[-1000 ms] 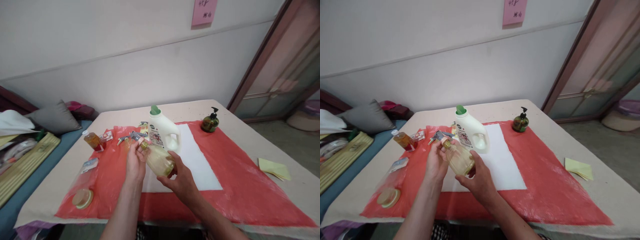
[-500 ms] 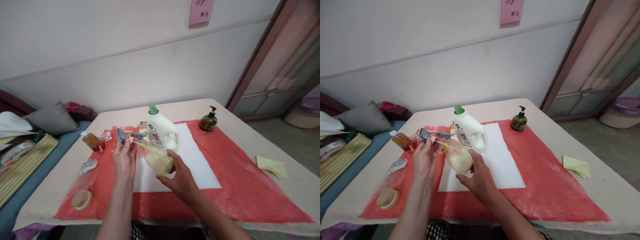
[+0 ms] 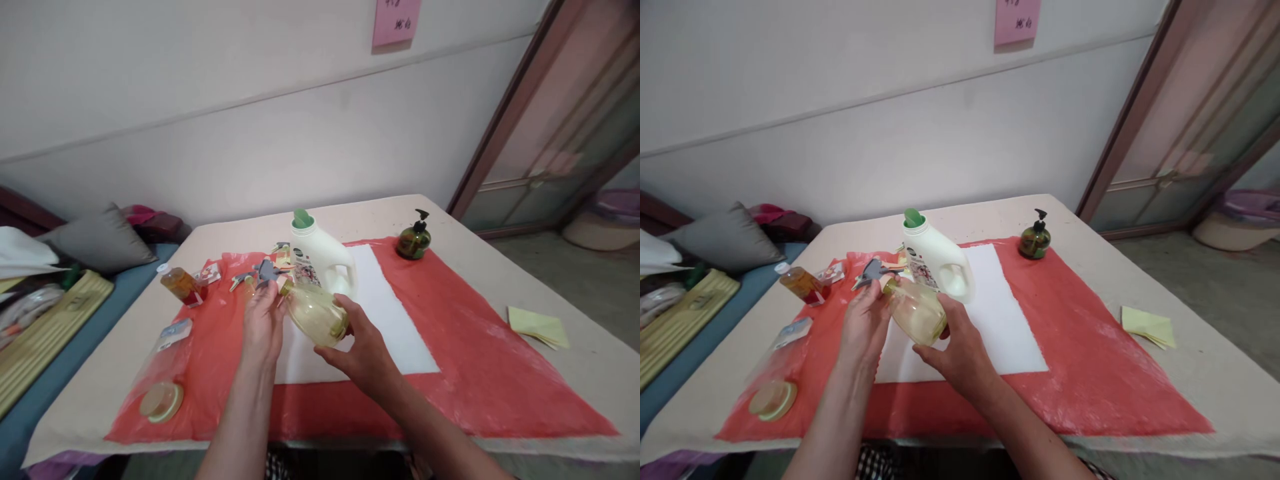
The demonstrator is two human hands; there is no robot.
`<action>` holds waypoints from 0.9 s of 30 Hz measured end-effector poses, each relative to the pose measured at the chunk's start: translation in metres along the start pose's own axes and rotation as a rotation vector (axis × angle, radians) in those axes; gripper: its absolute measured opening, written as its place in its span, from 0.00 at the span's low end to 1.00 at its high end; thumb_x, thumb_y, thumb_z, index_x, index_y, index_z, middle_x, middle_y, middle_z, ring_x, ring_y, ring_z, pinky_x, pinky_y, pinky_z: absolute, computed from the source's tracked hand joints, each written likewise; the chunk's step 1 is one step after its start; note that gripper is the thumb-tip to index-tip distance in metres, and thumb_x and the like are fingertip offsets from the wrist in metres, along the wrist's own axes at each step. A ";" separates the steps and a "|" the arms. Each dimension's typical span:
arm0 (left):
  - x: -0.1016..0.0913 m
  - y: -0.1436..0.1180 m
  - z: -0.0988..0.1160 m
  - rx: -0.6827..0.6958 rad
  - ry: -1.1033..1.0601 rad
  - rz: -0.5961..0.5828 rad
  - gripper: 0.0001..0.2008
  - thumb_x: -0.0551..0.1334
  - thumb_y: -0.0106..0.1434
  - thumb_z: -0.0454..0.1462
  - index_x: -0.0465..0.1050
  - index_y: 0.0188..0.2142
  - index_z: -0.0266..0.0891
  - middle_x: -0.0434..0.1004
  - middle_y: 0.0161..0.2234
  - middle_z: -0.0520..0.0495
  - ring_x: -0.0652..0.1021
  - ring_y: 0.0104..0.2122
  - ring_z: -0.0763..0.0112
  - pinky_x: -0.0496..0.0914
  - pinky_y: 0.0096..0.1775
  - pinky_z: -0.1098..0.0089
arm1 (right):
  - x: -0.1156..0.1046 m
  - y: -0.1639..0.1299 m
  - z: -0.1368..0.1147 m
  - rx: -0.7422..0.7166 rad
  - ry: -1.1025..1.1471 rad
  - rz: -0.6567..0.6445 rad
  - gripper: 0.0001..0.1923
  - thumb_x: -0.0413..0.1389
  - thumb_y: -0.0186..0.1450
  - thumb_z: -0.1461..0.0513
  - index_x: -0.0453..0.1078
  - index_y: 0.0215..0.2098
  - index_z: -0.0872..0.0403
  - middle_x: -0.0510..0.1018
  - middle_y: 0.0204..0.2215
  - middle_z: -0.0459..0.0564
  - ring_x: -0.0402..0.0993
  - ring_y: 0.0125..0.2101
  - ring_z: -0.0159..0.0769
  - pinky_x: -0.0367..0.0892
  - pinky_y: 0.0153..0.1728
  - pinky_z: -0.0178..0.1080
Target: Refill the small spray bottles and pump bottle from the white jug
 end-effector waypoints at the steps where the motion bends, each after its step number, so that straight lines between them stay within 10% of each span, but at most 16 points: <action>1: -0.001 0.000 -0.001 -0.002 -0.005 -0.008 0.11 0.72 0.56 0.42 0.79 0.35 0.40 0.82 0.40 0.45 0.81 0.43 0.62 0.74 0.45 0.64 | -0.002 0.000 -0.001 0.003 0.004 -0.001 0.41 0.67 0.52 0.63 0.59 0.61 0.45 0.71 0.54 0.52 0.71 0.34 0.32 0.72 0.37 0.39; 17: 0.006 -0.004 0.004 -0.040 0.025 -0.165 0.15 0.72 0.55 0.45 0.81 0.36 0.35 0.83 0.37 0.40 0.82 0.41 0.57 0.75 0.46 0.59 | 0.012 0.000 -0.008 0.868 1.174 -0.119 0.28 0.61 0.59 0.42 0.68 0.46 0.54 0.77 0.29 0.47 0.64 0.19 0.23 0.58 0.19 0.26; 27: 0.004 -0.002 0.000 -0.002 0.017 -0.093 0.15 0.71 0.57 0.46 0.80 0.36 0.35 0.83 0.36 0.40 0.82 0.42 0.59 0.75 0.45 0.62 | 0.015 0.002 -0.017 0.593 0.833 0.031 0.38 0.69 0.48 0.57 0.61 0.53 0.49 0.77 0.42 0.48 0.65 0.20 0.23 0.56 0.18 0.29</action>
Point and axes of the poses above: each hand's wrist, its own y-axis towards the middle knuckle, its own x-axis out of the palm, z = x × y, the point moved 1 cm from there along y, towards the middle knuckle
